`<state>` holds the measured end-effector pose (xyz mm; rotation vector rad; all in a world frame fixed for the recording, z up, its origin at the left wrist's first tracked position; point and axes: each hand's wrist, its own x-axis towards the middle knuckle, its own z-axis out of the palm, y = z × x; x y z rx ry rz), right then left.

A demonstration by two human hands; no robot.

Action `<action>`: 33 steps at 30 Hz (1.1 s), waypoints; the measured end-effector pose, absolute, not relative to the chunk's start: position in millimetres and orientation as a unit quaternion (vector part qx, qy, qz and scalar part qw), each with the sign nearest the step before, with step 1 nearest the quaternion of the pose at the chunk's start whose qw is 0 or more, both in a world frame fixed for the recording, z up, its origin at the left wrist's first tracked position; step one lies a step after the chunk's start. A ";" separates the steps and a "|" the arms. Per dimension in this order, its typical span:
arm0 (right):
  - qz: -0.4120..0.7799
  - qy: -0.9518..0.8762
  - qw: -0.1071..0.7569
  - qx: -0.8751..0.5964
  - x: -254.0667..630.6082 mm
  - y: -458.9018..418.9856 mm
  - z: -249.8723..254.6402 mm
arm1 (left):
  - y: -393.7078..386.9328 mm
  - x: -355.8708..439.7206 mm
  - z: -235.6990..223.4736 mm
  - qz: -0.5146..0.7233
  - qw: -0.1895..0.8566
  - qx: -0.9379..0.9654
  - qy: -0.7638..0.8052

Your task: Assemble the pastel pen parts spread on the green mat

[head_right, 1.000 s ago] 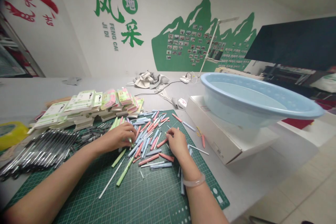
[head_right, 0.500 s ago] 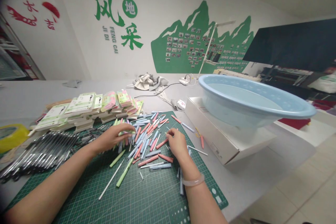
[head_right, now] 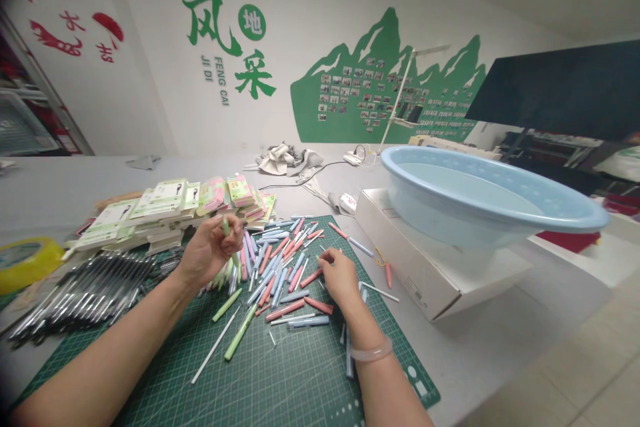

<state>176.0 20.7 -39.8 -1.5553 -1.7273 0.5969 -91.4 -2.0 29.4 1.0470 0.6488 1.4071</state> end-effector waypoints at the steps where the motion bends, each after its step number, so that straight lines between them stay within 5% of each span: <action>1: 0.231 -0.671 0.363 -0.603 175.9 20.7 -39.8 | -2.7 -92.1 31.8 0.605 0.600 0.446 0.276; 15: 0.233 -0.665 0.363 -0.610 174.7 17.6 -33.3 | -2.8 -101.0 36.8 0.574 0.493 0.559 0.338; 24: 0.228 -0.667 0.372 -0.604 176.6 18.0 -34.7 | 13.8 -99.1 17.7 0.155 0.069 0.903 0.395; 33: 0.223 -0.670 0.368 -0.605 177.5 18.2 -34.6 | 17.3 -111.3 3.5 0.075 0.042 0.903 0.420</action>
